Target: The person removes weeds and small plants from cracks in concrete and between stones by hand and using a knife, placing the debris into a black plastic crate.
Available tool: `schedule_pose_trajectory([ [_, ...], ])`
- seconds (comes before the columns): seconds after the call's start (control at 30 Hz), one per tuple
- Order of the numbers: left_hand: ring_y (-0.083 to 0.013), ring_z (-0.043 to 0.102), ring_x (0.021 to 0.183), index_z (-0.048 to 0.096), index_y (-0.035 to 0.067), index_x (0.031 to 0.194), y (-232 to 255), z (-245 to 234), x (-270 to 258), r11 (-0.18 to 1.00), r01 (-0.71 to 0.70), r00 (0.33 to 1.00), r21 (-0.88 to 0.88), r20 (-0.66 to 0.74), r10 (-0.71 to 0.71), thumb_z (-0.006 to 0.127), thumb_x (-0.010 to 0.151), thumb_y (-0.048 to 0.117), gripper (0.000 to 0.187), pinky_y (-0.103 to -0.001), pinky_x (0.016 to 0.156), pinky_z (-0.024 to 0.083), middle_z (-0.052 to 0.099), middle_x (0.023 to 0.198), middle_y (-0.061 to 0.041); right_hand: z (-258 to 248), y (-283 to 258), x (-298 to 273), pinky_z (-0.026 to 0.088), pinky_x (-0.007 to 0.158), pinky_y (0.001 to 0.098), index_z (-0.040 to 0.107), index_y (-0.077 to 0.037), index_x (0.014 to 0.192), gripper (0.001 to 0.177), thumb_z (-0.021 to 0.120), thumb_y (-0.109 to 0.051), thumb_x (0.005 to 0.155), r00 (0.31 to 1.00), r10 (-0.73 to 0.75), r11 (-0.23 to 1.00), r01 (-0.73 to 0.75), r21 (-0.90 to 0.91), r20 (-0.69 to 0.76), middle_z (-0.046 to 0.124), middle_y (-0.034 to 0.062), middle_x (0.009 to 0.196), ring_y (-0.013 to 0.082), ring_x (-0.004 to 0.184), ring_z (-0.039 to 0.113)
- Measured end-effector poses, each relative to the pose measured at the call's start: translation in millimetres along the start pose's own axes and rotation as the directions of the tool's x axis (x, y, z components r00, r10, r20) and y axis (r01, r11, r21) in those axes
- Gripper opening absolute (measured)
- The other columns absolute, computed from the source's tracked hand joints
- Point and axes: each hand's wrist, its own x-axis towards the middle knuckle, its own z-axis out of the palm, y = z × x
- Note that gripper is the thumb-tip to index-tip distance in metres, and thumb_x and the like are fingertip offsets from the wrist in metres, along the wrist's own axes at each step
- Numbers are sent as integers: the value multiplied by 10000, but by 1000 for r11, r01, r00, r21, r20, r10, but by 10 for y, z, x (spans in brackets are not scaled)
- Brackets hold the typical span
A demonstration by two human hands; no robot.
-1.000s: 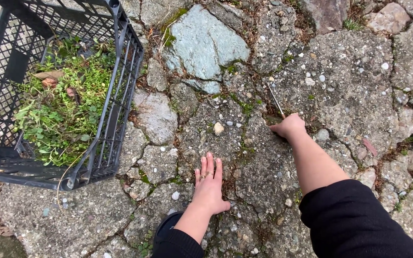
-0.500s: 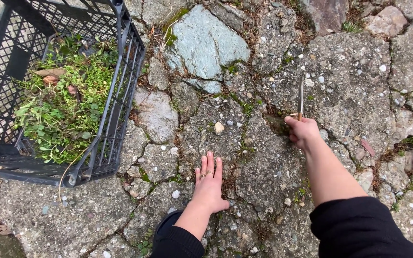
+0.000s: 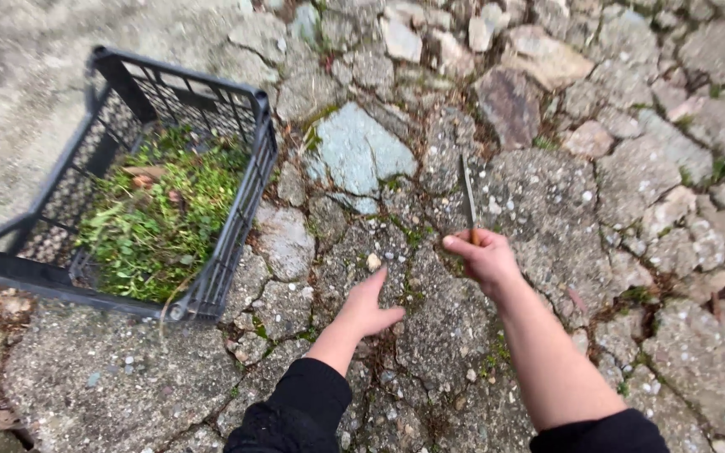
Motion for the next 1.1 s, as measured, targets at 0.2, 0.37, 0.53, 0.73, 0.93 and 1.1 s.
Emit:
schedule_pose_trajectory([
  [0.2,-290,571,1316,589,327,1425,924,-706,51,839,-540,796,-62,-363,485,815,596,270,861,-422,1145,459,607,1294,-44,633,-412,-357,258,283,212,696,-20,824,205,880,-76,753,989,2,992,-20,123,146,521,47,520,81,331,391],
  [0.37,-306,692,1104,765,261,1025,951,-1679,41,781,-581,721,228,-301,624,757,703,196,329,-418,1014,547,730,1011,-66,1129,-1014,-524,232,312,179,669,-49,869,202,858,-94,811,960,0,956,-82,282,280,476,-1,547,31,371,319],
  [0.53,-239,749,941,786,251,833,873,-2635,-351,816,-475,692,330,-432,577,657,741,100,219,-368,899,612,779,824,-7,1700,-1625,-1009,212,343,136,668,-70,943,196,835,-93,843,912,5,918,-167,360,411,533,-35,616,-20,403,255],
  [0.73,-248,745,942,808,287,904,-85,-3473,-684,897,-200,721,395,-560,408,758,753,226,171,-387,896,603,770,886,-10,1910,-1738,-999,211,342,186,704,4,946,182,830,-42,823,965,-28,975,-30,218,260,542,43,605,39,395,264],
  [0.93,-274,682,1200,774,324,1187,-1416,-3612,-6,897,216,891,385,-453,-20,632,939,397,295,-456,996,564,770,1172,1,1819,-1348,-626,253,291,223,652,-20,772,340,886,-264,807,990,-141,974,142,-174,19,448,66,512,87,339,341],
  [1.1,-339,690,1000,737,162,893,-920,-3140,-47,910,-7,818,415,-520,243,729,875,153,22,-448,876,569,648,968,-91,1710,-1228,-608,276,280,231,663,-44,1108,324,468,-302,1081,989,-121,976,134,-173,80,543,146,635,128,342,375],
])
